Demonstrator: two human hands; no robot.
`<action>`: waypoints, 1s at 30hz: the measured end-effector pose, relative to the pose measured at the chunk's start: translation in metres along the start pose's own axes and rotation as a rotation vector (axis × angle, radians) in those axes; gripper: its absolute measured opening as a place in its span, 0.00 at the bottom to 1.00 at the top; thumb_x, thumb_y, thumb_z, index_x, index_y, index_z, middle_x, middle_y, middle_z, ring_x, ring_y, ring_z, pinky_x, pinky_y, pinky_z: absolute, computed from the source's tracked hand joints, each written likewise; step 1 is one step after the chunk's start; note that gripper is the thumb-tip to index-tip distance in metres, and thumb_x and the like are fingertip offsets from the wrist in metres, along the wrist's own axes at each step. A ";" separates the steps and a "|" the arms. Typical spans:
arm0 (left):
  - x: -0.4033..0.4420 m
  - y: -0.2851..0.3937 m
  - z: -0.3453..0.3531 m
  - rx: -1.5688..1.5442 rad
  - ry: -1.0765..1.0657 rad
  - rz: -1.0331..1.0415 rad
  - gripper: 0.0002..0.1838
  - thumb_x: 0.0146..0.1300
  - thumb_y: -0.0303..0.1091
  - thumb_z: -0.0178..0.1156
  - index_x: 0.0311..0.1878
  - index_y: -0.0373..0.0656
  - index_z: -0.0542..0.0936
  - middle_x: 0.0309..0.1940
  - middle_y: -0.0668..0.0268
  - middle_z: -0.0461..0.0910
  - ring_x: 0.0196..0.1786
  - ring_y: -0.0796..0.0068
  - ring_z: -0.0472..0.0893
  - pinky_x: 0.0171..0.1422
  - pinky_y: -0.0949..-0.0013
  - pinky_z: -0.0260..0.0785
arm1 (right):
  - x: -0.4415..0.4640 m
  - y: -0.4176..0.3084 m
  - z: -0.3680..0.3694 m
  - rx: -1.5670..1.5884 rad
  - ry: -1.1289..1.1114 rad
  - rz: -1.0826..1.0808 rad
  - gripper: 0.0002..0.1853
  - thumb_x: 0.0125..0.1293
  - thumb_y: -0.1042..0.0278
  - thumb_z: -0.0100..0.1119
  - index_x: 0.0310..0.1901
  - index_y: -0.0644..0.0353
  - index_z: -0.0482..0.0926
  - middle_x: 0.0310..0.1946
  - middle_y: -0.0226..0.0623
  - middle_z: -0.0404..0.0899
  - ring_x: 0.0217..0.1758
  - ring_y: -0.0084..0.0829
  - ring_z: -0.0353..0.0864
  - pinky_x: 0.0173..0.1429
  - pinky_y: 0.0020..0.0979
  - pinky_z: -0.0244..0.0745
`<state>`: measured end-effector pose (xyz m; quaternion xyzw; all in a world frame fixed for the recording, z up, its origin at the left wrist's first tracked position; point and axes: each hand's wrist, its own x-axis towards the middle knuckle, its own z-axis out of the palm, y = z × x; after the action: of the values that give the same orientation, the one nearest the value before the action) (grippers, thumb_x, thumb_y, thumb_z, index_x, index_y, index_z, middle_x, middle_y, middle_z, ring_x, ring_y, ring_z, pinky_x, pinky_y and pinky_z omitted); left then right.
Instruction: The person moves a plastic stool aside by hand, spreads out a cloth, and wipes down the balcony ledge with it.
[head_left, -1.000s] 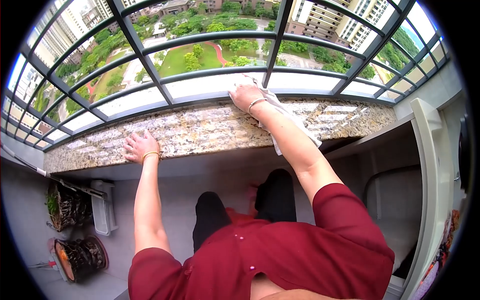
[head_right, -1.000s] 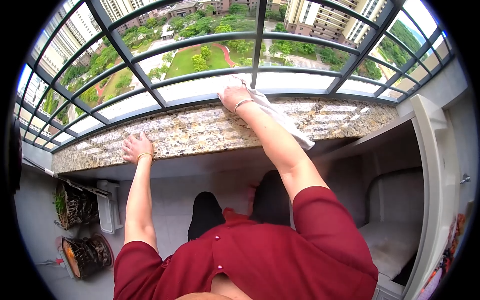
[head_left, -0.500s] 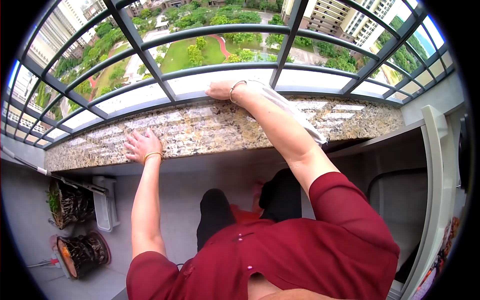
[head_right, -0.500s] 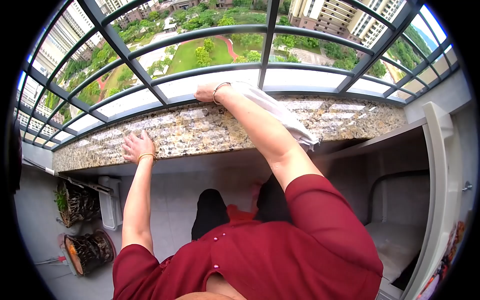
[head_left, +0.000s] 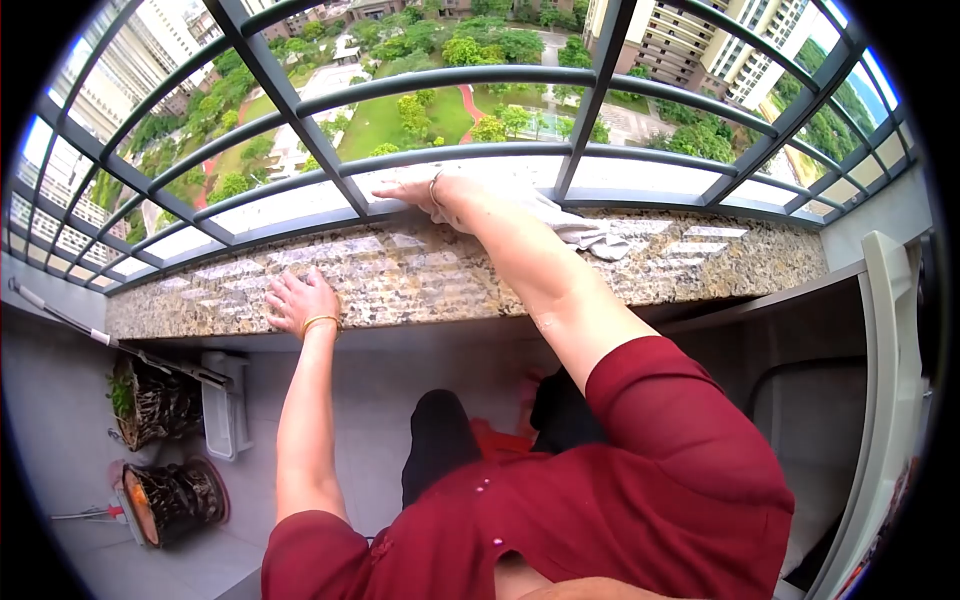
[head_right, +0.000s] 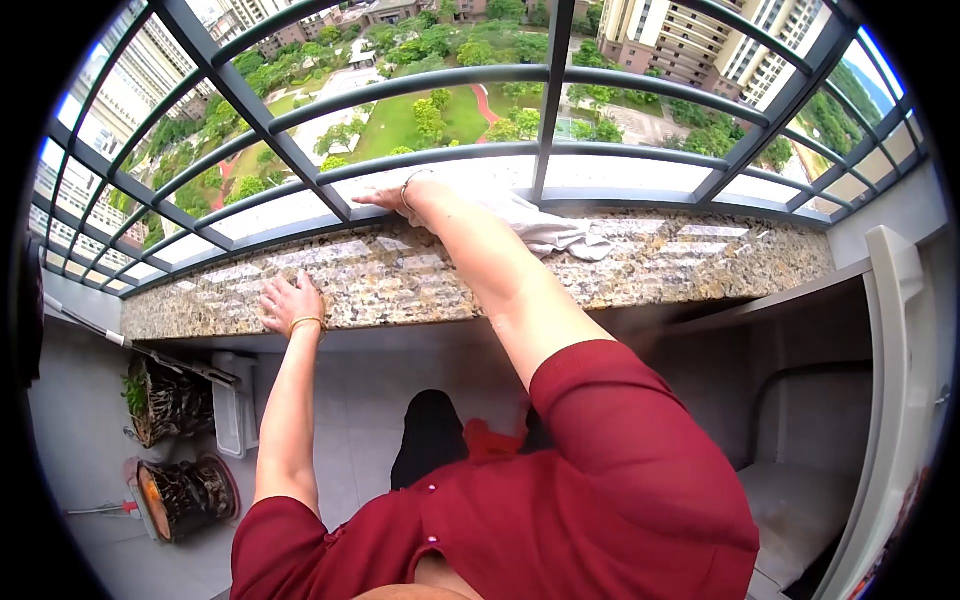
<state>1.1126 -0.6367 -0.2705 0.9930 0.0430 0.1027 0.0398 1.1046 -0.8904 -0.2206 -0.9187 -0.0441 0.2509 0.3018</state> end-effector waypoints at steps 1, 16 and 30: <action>0.000 0.000 0.000 -0.006 -0.003 -0.002 0.30 0.63 0.54 0.44 0.64 0.46 0.64 0.68 0.59 0.56 0.71 0.56 0.51 0.70 0.43 0.40 | -0.007 0.006 -0.003 0.021 0.061 0.056 0.42 0.55 0.35 0.47 0.69 0.45 0.51 0.70 0.34 0.50 0.73 0.32 0.48 0.74 0.45 0.39; 0.001 0.003 -0.002 -0.034 -0.023 -0.018 0.30 0.64 0.55 0.43 0.63 0.47 0.65 0.68 0.60 0.56 0.71 0.57 0.52 0.69 0.43 0.42 | -0.112 0.039 0.041 -0.356 0.759 0.503 0.26 0.63 0.41 0.44 0.44 0.57 0.78 0.33 0.37 0.82 0.40 0.39 0.80 0.52 0.39 0.69; 0.003 0.001 0.002 -0.141 -0.002 -0.021 0.31 0.62 0.52 0.44 0.64 0.43 0.64 0.69 0.56 0.54 0.72 0.55 0.50 0.70 0.42 0.36 | -0.162 -0.004 0.128 -0.400 1.019 0.125 0.11 0.53 0.62 0.56 0.38 0.53 0.80 0.37 0.34 0.79 0.47 0.37 0.75 0.50 0.39 0.69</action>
<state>1.1157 -0.6374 -0.2718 0.9873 0.0459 0.1040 0.1107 0.9018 -0.8568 -0.2361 -0.9642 0.1156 -0.2213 0.0892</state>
